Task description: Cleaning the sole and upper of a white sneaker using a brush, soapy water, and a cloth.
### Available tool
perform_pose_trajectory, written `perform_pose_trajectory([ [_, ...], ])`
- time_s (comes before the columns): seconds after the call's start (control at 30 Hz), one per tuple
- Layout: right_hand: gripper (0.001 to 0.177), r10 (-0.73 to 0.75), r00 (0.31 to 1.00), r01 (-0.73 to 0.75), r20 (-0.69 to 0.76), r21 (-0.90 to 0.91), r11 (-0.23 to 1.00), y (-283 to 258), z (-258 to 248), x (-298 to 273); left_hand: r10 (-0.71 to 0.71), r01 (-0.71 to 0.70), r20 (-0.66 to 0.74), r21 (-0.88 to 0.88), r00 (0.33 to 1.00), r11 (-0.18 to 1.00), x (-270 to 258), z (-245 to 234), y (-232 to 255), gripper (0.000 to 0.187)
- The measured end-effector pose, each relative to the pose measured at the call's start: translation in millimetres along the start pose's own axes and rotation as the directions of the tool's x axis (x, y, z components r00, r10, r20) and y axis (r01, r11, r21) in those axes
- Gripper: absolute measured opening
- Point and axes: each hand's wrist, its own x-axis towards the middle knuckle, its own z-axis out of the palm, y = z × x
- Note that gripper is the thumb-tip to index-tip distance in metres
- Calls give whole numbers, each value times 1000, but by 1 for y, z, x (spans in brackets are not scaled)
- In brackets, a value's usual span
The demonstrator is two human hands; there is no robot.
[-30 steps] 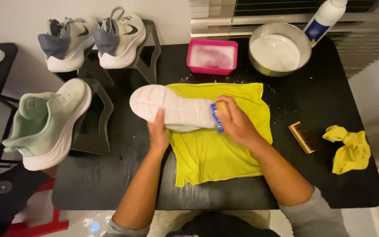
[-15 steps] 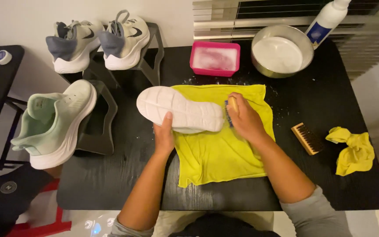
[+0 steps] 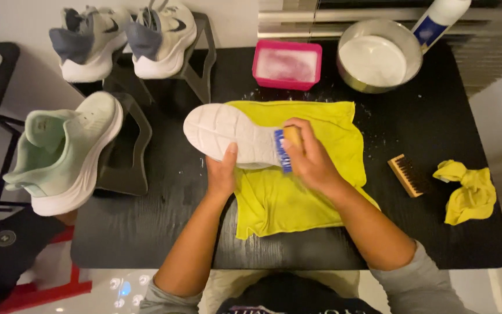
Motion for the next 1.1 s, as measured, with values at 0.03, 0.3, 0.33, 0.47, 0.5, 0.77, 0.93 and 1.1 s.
perform_pose_trajectory([
  [0.03,36,9,1000,-9,4,1,1000,7,0,-1,-10,10,-1,1,1000,1000,-4,0,-5,76],
  [0.3,36,-45,998,45,-41,-7,999,-4,-2,7,90,-101,89,124,992,987,-11,4,-5,74],
  [0.33,36,-38,999,38,-35,-10,999,-9,1,5,83,-93,85,122,993,988,-12,6,-5,74],
  [0.47,29,-78,997,79,23,-29,996,-1,3,2,123,-135,97,126,988,983,-14,7,-6,72],
  [0.5,30,-71,997,71,2,-68,995,6,1,5,115,-125,94,108,989,986,-12,7,-6,71],
  [0.77,31,-90,996,92,-29,73,993,-23,7,2,178,-203,144,179,973,963,-16,11,3,71],
  [0.93,35,-59,998,60,-17,68,996,0,3,10,157,-189,154,220,975,957,-17,11,7,70],
  [1.1,29,-35,998,29,-52,-116,993,19,-20,21,164,-200,174,214,971,956,-18,5,-2,70],
])
